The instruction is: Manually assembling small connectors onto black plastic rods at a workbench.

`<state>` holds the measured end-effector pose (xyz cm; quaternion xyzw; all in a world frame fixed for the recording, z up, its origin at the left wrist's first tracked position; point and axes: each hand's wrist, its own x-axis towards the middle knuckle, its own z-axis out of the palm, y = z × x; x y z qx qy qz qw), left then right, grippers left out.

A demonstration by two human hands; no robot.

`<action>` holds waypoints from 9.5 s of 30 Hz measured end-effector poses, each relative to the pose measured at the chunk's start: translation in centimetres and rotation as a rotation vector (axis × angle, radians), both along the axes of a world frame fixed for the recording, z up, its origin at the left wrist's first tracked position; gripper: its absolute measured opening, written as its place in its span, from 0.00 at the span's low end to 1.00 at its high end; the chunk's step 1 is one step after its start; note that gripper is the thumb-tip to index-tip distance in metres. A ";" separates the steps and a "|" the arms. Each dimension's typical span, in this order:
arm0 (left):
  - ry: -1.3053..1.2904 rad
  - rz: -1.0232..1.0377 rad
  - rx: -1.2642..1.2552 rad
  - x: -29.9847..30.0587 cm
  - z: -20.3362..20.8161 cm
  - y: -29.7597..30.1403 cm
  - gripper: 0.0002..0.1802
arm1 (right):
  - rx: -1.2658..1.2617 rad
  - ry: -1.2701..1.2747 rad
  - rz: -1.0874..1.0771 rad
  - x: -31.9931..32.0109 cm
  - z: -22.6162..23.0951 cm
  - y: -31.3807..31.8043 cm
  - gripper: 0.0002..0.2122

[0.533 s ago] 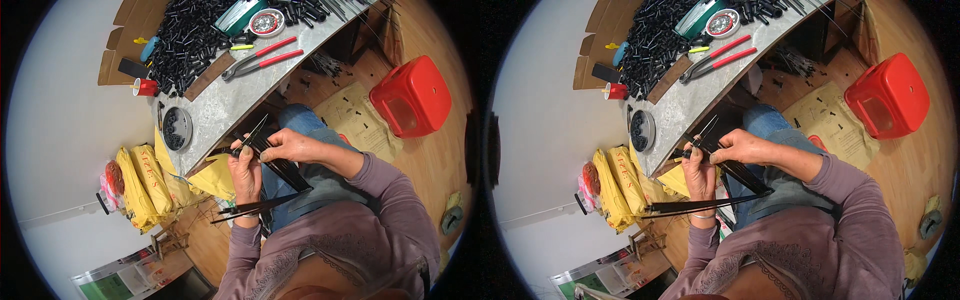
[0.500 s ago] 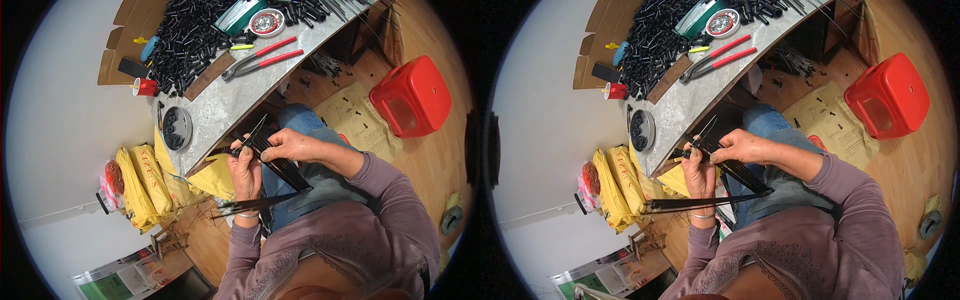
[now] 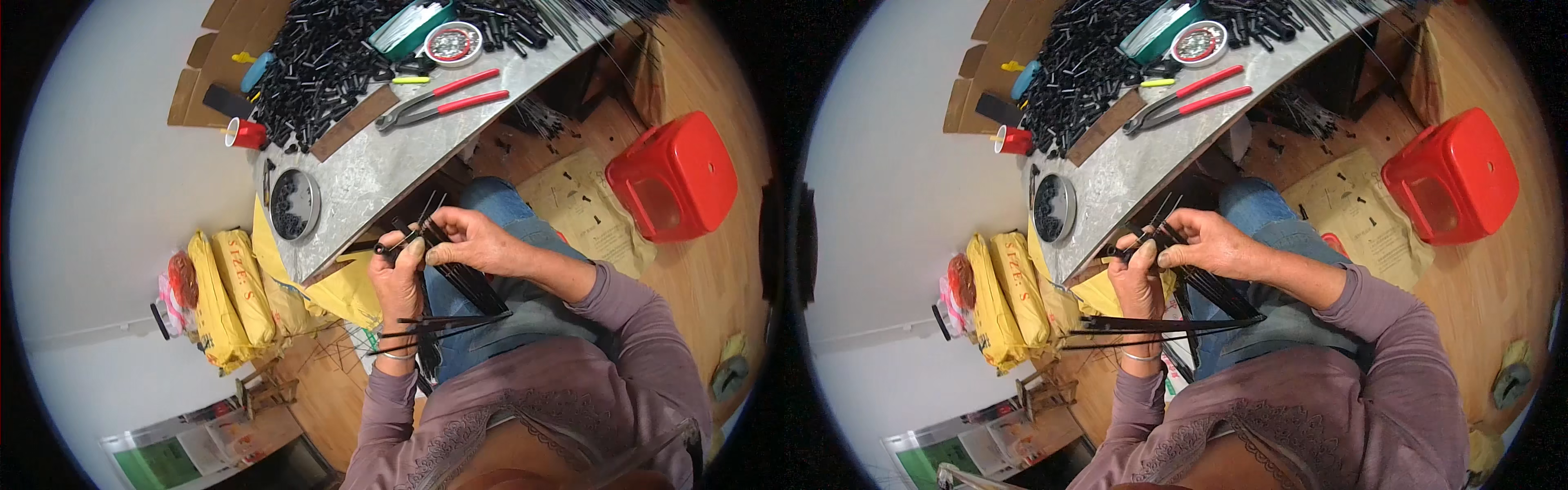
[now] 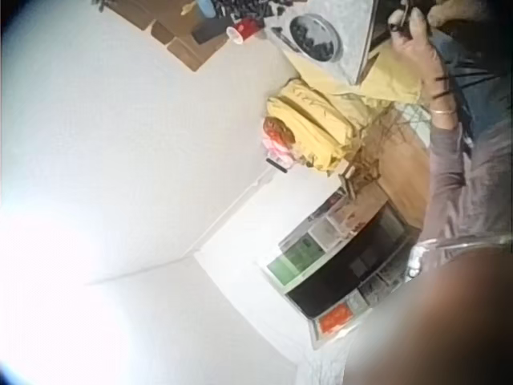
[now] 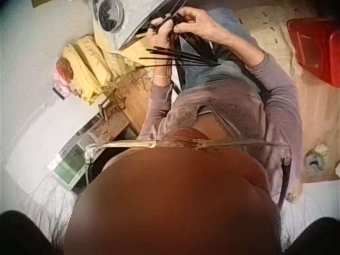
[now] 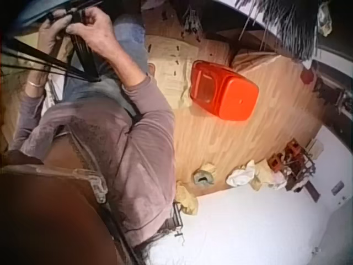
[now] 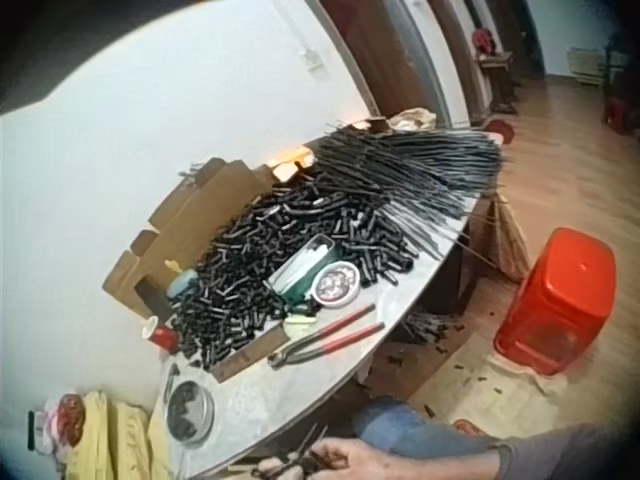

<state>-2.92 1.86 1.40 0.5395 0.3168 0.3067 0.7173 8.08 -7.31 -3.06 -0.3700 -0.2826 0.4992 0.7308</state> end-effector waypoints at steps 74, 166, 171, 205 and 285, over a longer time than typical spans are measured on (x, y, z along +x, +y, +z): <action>-0.183 -0.400 -0.168 0.7 0.7 7.1 0.21 | -0.307 -0.059 -0.069 -2.6 3.3 2.2 0.05; -0.181 -0.269 -0.117 -2.8 -0.1 3.7 0.15 | -0.193 0.099 0.055 -1.6 0.5 2.2 0.11; -0.176 -0.122 -0.176 -1.7 0.4 2.5 0.14 | -0.199 0.031 0.058 -1.4 0.5 2.4 0.11; -0.295 0.071 -0.057 -3.9 -0.1 1.2 0.15 | -0.183 -0.164 -0.019 -2.8 0.5 2.7 0.13; 0.000 -0.258 -0.008 -1.5 1.2 1.5 0.20 | -0.097 -0.645 -0.472 -2.8 2.9 -1.0 0.18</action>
